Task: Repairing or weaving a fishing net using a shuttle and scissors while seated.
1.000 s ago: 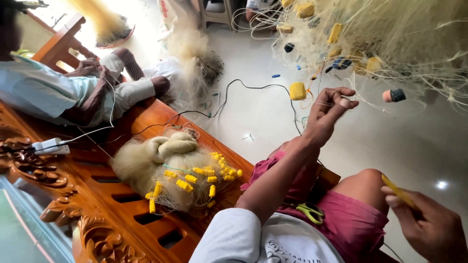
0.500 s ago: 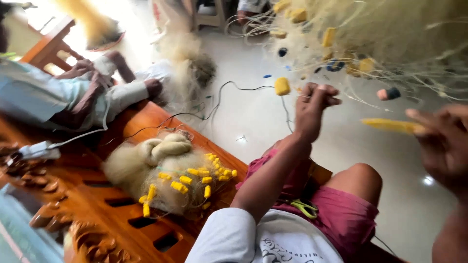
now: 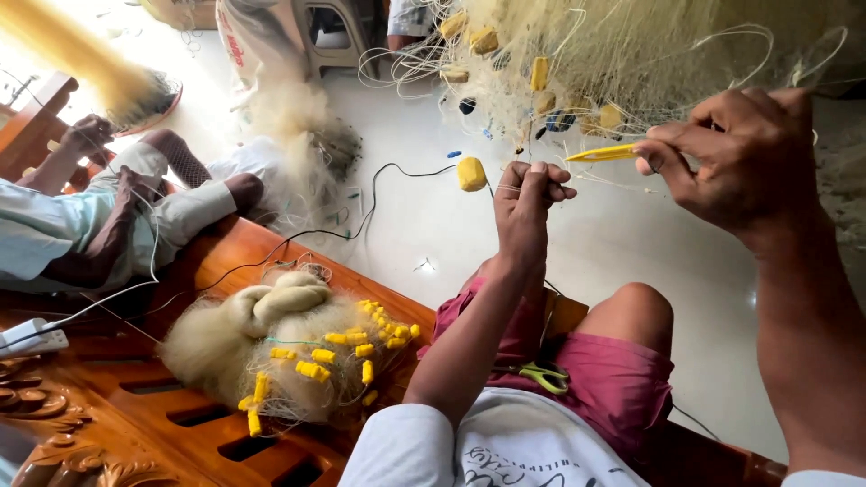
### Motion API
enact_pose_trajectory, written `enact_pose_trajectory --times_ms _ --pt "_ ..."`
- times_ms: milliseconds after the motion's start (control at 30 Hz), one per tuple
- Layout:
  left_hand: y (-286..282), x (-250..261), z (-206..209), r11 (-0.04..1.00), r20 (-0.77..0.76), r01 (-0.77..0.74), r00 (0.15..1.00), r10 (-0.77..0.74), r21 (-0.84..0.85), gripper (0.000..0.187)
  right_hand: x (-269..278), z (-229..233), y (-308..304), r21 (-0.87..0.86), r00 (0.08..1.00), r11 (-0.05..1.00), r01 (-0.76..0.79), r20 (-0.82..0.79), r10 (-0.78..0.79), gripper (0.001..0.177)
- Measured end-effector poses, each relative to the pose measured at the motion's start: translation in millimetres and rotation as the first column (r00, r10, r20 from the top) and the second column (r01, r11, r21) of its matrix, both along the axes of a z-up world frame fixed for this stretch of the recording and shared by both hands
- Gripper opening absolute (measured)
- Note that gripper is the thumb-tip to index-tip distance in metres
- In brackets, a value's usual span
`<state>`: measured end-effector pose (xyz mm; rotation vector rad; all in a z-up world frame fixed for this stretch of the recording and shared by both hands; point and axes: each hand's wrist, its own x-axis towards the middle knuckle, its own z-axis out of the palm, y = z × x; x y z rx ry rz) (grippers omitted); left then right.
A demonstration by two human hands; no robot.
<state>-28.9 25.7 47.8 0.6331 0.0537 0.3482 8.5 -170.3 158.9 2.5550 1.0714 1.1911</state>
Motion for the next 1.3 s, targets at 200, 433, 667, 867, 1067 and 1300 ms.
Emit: enact_pose_trajectory --times_ms 200,433,667,867,1067,1300 --pt "-1.8 3.8 -7.8 0.999 0.019 0.033 0.999 -0.032 -0.043 0.017 4.5 -9.4 -1.0 0.104 0.974 0.992 -0.075 -0.203 0.095 0.010" --pt "-1.2 0.9 -3.3 0.999 -0.019 -0.012 1.000 0.013 0.031 0.017 4.5 -4.1 -7.5 0.068 0.987 0.998 0.005 -0.159 0.005 0.016" --pt "0.9 1.9 -1.5 0.999 -0.013 0.022 1.000 -0.022 -0.037 0.018 7.5 1.4 12.4 0.139 0.960 0.983 -0.117 -0.237 0.148 0.014" --pt "-3.6 5.8 -16.0 0.960 0.060 0.205 0.979 -0.197 -0.192 0.015 -3.7 -15.5 40.0 0.589 0.633 0.792 -0.162 -0.554 0.541 0.039" --pt "-4.0 4.7 -34.2 0.952 0.206 0.233 0.959 -0.192 -0.197 0.012 -46.9 7.2 51.4 0.787 0.709 0.497 -0.365 -0.111 0.696 0.005" --pt "1.5 7.2 -35.0 0.965 0.195 0.143 0.976 -0.100 -0.221 0.015 -74.3 11.4 -3.1 0.778 0.766 0.613 0.141 -0.477 0.430 0.050"
